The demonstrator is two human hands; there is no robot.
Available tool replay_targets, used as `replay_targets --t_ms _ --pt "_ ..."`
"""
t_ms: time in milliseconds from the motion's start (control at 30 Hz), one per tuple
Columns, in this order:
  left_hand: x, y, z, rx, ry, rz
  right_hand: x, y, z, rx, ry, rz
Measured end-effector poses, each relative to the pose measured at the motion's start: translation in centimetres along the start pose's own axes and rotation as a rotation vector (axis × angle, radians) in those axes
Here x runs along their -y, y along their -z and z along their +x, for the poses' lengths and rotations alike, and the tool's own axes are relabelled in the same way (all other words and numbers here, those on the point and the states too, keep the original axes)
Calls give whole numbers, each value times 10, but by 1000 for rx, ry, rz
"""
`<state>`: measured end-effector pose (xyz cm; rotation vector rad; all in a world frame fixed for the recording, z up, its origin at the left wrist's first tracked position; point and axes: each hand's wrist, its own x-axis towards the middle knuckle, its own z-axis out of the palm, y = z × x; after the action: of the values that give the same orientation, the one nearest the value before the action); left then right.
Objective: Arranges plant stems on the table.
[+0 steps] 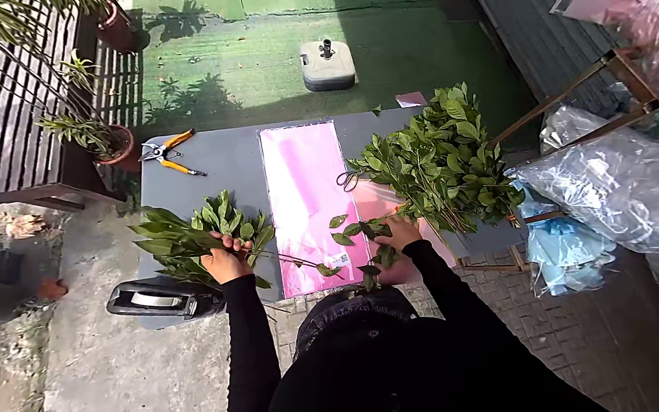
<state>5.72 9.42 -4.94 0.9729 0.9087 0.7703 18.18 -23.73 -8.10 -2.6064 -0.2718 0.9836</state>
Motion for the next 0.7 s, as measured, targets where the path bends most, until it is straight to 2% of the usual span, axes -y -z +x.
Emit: replay_targets --t_ms 67,133,200,267,333,400,500,600,700 --pt "22 -22 -19 107 -1 -147 37 -15 -8 49 291 322" --pt "34 -41 -38 224 14 -239 77 -35 -20 181 451 566" --pt "34 -50 -47 304 1 -250 102 -48 -27 138 446 537" --pt "30 -42 -43 320 -37 -224 103 -56 -28 99 415 499" --pt "23 -31 -34 278 -68 -194 92 -64 -28 40 503 495" --pt "24 -23 -31 234 -79 -176 84 -68 -31 33 595 371" --pt "24 -15 -33 129 -110 -204 78 -69 -40 171 553 71" --pt "3 1 -17 26 -142 -171 51 -70 -40 294 476 11" --pt "-15 25 9 -36 -89 185 16 -42 -29 415 229 -130"
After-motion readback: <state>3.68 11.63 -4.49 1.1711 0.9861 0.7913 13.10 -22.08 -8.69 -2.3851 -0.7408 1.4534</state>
